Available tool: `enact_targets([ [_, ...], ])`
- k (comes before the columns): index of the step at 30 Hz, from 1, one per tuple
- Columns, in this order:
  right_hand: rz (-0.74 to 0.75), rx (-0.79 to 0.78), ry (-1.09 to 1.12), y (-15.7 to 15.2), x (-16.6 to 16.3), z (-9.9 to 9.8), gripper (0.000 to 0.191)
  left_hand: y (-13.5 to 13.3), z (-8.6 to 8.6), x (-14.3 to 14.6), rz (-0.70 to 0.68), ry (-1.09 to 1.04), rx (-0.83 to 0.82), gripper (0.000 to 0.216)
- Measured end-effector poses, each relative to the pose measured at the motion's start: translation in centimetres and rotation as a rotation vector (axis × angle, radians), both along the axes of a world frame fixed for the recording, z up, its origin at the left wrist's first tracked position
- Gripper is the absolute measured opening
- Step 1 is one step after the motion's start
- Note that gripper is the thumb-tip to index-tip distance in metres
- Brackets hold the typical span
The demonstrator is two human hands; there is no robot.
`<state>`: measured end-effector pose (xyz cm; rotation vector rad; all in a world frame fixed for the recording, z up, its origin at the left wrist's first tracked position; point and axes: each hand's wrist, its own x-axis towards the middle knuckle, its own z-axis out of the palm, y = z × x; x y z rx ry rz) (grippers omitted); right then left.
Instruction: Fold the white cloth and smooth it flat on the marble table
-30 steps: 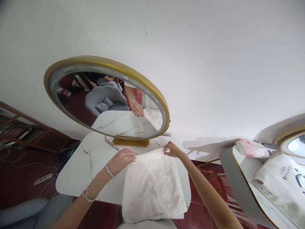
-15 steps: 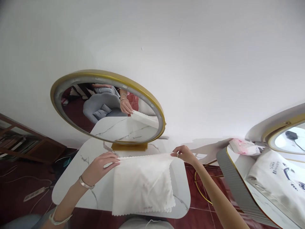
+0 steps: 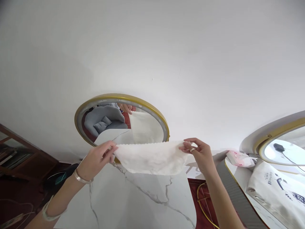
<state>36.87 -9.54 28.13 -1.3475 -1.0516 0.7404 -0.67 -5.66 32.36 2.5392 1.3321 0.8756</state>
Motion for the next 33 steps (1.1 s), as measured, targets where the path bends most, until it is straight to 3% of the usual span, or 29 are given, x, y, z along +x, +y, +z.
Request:
enact_targets([
  [4, -0.393, 0.514, 0.038, 3.0, -4.2, 2.5, 0.029, 2.8, 5.2, 2.9, 0.047, -0.137, 0.436, 0.038],
  [7, -0.448, 0.784, -0.132, 6.3, -6.2, 3.8, 0.038, 5.9, 8.6, 5.9, 0.066, -0.070, 0.602, 0.036],
  [9, -0.420, 0.800, -0.351, 8.4, -7.2, 3.5, 0.051, 7.9, 9.4, 7.8, 0.062, 0.037, 0.649, 0.049],
  [12, -0.351, 0.660, -0.642, 10.8, -8.4, 1.4, 0.065, 10.3, 8.7, 9.7, 0.074, 0.176, 0.694, 0.050],
  [14, -0.338, 0.578, -0.699, 11.8, -9.3, -0.6, 0.064, 11.1, 8.0, 10.6, 0.044, 0.262, 0.720, 0.045],
  [19, -0.520, 0.522, -0.537, 12.3, -10.4, -5.3, 0.044, 11.3, 6.7, 13.5, -0.104, 0.472, 0.743, 0.033],
  [24, -0.694, 0.378, -0.237, 11.6, -11.4, -8.6, 0.039, 10.9, 4.7, 17.7, -0.242, 0.585, 0.781, 0.022],
  [28, -0.752, 0.400, -0.171, 11.9, -12.3, -7.9, 0.038, 11.1, 4.4, 17.9, -0.248, 0.550, 0.780, 0.021],
  [33, -0.745, 0.590, -0.430, 13.2, -13.5, -2.7, 0.034, 11.7, 6.9, 12.7, -0.120, 0.333, 0.768, 0.027],
])
